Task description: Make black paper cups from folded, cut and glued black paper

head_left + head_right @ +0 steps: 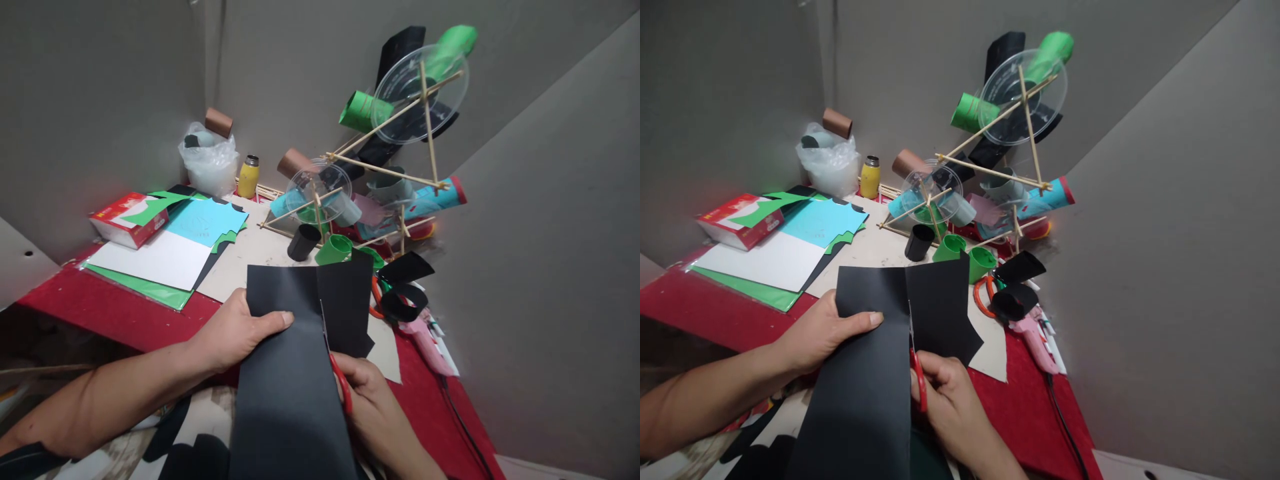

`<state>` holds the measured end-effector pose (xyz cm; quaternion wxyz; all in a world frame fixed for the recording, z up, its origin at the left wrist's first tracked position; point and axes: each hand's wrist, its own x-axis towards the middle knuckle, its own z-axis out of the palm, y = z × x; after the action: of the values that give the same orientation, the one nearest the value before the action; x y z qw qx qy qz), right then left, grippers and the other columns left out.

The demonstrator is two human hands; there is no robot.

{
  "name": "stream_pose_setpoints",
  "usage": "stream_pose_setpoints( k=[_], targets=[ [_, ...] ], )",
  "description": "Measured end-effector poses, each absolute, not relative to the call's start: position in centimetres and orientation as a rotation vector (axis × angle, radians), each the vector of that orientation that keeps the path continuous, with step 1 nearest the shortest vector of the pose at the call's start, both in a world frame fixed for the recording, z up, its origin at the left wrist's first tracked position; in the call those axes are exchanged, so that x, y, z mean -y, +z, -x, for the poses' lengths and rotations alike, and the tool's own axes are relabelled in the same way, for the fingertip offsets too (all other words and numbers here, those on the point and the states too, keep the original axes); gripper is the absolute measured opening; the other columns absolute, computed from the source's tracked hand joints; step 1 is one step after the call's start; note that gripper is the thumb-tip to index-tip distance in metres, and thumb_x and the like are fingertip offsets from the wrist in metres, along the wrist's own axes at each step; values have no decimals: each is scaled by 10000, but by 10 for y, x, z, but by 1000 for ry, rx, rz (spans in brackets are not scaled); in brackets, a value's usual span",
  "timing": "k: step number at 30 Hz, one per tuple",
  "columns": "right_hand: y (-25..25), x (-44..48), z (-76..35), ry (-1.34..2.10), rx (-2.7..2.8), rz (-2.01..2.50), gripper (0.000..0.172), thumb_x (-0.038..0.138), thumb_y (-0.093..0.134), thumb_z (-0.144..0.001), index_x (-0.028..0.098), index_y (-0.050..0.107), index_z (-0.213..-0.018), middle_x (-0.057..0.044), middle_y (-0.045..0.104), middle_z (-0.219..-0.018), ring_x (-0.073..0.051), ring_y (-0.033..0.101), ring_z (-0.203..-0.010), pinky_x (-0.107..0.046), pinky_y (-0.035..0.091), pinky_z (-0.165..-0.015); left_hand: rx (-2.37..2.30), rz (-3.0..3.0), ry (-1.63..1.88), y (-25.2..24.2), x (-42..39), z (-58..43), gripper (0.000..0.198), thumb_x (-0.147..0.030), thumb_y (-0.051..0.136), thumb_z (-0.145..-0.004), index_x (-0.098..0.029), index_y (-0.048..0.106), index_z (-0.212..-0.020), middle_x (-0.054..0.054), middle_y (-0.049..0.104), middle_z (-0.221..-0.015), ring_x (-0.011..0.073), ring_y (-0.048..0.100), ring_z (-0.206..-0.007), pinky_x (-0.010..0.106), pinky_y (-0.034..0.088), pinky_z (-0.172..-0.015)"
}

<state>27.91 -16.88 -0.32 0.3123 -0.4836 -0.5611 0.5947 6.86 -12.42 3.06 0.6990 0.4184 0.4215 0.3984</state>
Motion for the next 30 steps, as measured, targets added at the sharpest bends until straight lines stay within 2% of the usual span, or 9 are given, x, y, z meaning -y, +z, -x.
stream_pose_setpoints(
  k=[8, 17, 24, 30],
  targets=[
    [-2, 166, -275, 1557, 1435, 1268, 437, 576, 671, -782, 143, 698, -731, -7, 554, -630, -161, 478, -623, -244, 414, -541, -922, -910, 879, 31, 127, -70, 235, -327, 745, -750, -151, 680, -891, 39, 697, -845, 165, 645, -718, 271, 524, -657],
    [3, 162, -274, 1497, 1469, 1294, 478, 614, 660, -772, 145, 692, -684, -1, 540, -594, -147, 454, -584, -236, 392, -507, -966, -913, 887, 31, 128, -68, 256, -333, 746, -739, -152, 671, -904, 57, 708, -862, 189, 655, -733, 284, 532, -655],
    [10, 156, -280, 1455, 1633, 1279, 433, 576, 655, -794, 149, 702, -741, -1, 540, -615, -161, 482, -625, -245, 432, -557, -958, -915, 869, 30, 127, -69, 270, -321, 739, -732, -139, 674, -921, 73, 715, -875, 203, 665, -743, 306, 539, -679],
    [14, 153, -279, 1380, 1656, 1317, 453, 572, 673, -778, 151, 651, -610, 11, 484, -565, -149, 446, -591, -244, 401, -529, -974, -952, 867, 31, 128, -67, 264, -324, 728, -741, -146, 674, -928, 69, 715, -889, 207, 663, -761, 308, 539, -680]
  ],
)
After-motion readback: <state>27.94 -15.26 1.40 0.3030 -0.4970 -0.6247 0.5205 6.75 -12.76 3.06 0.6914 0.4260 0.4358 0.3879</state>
